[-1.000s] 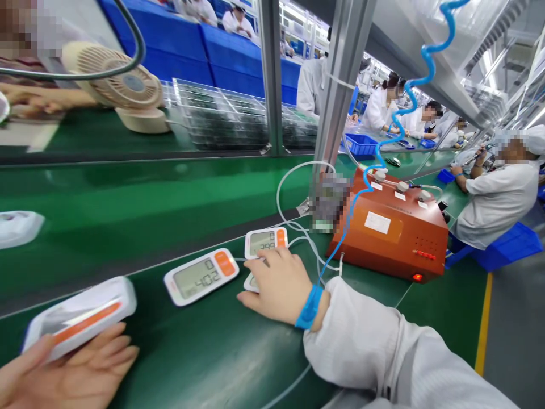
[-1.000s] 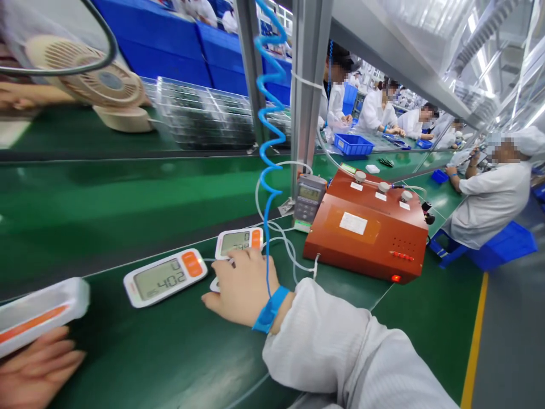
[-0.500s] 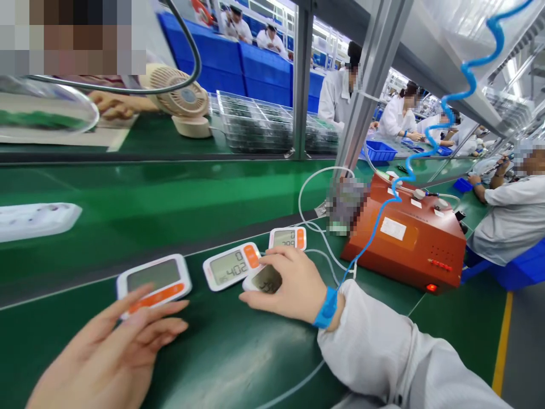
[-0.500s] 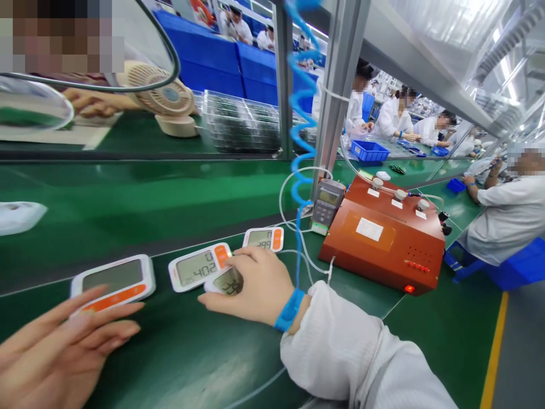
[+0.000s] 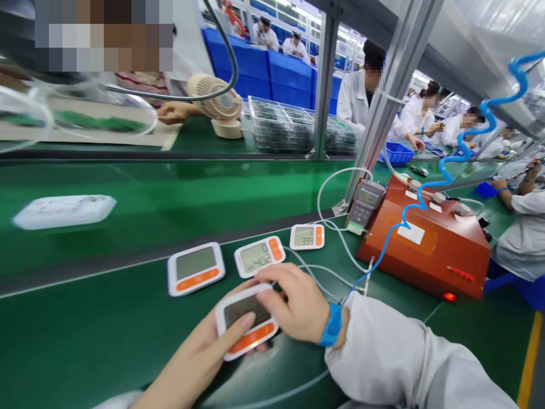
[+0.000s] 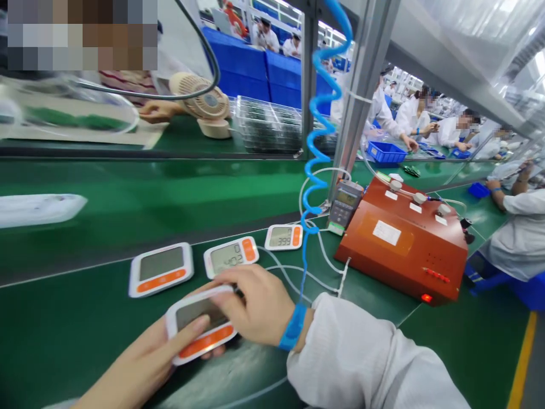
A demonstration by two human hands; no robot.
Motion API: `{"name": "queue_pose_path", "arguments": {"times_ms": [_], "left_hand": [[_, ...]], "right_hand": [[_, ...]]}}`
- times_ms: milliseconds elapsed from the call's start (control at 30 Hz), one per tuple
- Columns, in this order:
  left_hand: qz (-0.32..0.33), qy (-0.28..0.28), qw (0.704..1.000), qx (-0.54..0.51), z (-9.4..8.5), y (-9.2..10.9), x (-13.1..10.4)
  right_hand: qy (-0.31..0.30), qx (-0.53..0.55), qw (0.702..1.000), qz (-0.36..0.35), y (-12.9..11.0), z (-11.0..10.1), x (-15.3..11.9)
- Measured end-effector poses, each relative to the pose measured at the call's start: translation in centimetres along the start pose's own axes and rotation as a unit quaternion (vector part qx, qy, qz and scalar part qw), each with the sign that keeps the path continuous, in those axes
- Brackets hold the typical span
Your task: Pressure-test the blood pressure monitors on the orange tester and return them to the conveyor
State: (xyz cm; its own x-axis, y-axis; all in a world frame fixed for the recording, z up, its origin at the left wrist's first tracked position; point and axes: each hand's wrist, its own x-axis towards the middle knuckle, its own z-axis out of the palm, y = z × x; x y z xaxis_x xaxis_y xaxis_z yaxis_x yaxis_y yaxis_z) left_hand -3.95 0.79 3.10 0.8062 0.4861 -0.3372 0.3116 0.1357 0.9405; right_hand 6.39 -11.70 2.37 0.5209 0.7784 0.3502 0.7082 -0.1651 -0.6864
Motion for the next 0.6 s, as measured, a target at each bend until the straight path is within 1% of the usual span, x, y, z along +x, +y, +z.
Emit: {"name": "queue_pose_path", "arguments": {"times_ms": [67, 100, 233, 267, 333, 433, 500, 533, 600], "left_hand": [[-0.014, -0.031, 0.998, -0.054, -0.4, -0.5, 0.2], [-0.017, -0.038, 0.996, -0.078, -0.6, -0.6, 0.3], [-0.022, -0.052, 0.99, -0.131, -1.0, -0.5, 0.6], [-0.024, -0.066, 0.988, -0.135, -1.1, -0.4, 0.6], [-0.022, -0.101, 0.985, -0.136, -1.3, -0.3, 0.6], [-0.003, -0.14, 0.981, -0.137, -1.5, -0.3, 0.7], [0.018, -0.145, 0.982, -0.122, -1.7, -0.6, 0.8], [0.032, -0.138, 0.985, -0.101, -1.8, -0.7, 0.9], [0.063, -0.092, 0.993, -0.041, -1.9, -1.1, 1.3]], "right_hand": [[0.014, 0.012, 1.0, 0.009, 0.2, -0.1, -0.1], [0.01, 0.017, 1.0, 0.011, 0.3, -0.1, -0.1], [-0.063, 0.017, 0.998, -0.023, 0.9, 0.1, -0.1], [-0.075, 0.007, 0.997, -0.029, 1.0, 0.1, -0.1], [-0.08, -0.025, 0.996, -0.024, 0.9, 0.1, -0.2], [-0.082, -0.107, 0.991, 0.009, 0.4, -0.1, -0.2], [-0.097, -0.157, 0.982, 0.031, 0.2, -0.1, -0.3], [-0.104, -0.173, 0.979, 0.038, 0.1, -0.1, -0.3], [-0.116, -0.184, 0.975, 0.041, 0.2, 0.0, -0.4]]}}
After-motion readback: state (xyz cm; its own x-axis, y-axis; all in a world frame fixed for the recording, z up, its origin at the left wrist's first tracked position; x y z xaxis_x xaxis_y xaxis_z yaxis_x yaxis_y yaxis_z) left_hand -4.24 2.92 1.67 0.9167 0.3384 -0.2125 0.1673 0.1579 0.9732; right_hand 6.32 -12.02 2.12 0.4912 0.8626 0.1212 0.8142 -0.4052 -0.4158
